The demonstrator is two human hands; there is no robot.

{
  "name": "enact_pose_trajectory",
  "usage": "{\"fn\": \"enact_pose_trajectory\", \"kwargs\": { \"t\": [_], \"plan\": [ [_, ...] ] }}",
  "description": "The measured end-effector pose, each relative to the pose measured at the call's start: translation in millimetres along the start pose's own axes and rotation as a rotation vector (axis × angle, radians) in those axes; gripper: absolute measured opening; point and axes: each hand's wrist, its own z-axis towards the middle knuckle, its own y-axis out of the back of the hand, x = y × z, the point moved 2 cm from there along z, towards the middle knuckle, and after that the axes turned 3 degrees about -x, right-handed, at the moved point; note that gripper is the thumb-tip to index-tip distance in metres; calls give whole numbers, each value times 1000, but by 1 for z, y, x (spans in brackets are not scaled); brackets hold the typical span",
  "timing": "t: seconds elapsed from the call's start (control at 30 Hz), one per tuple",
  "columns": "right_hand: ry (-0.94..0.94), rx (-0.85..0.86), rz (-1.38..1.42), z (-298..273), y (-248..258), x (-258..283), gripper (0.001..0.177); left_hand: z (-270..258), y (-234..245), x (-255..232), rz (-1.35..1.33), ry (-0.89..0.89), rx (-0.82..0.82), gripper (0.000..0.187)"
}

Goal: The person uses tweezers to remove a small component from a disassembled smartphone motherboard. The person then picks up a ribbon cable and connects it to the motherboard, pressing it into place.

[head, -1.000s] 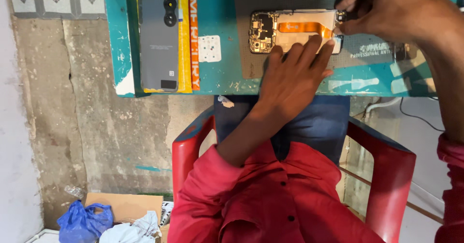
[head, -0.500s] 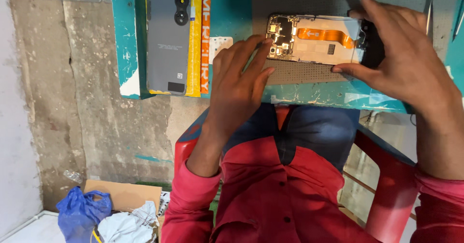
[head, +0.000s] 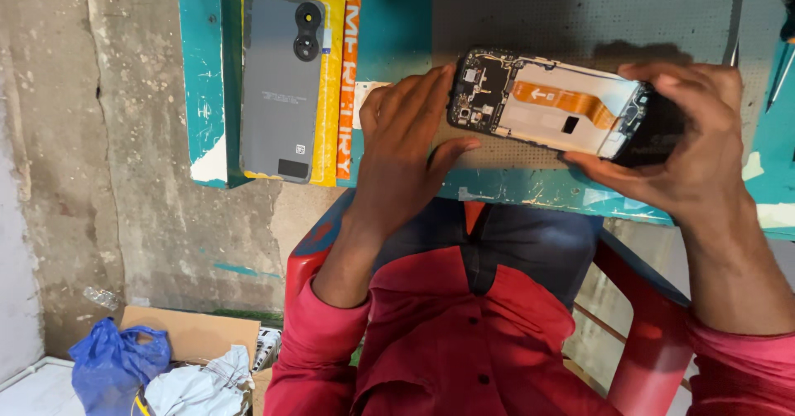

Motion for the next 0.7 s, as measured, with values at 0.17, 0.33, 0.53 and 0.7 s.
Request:
{"fn": "enact_pose_trajectory", "kwargs": {
  "t": [0.17,0.33,0.53,0.7],
  "plan": [
    [-27,-27,117,-3,-3,-1,105,0,3,0,-28,-7,28,71],
    [-37,-43,222,-8,-10,-6,106,-3,5,1,-78,6,27,67],
    [-12,-24,211,-13,-11,-7,108,-5,5,2,-97,-25,15,63],
    [40,1,81,-7,-7,-2,109,-6,5,4,-117,-22,19,64]
  ]
}}
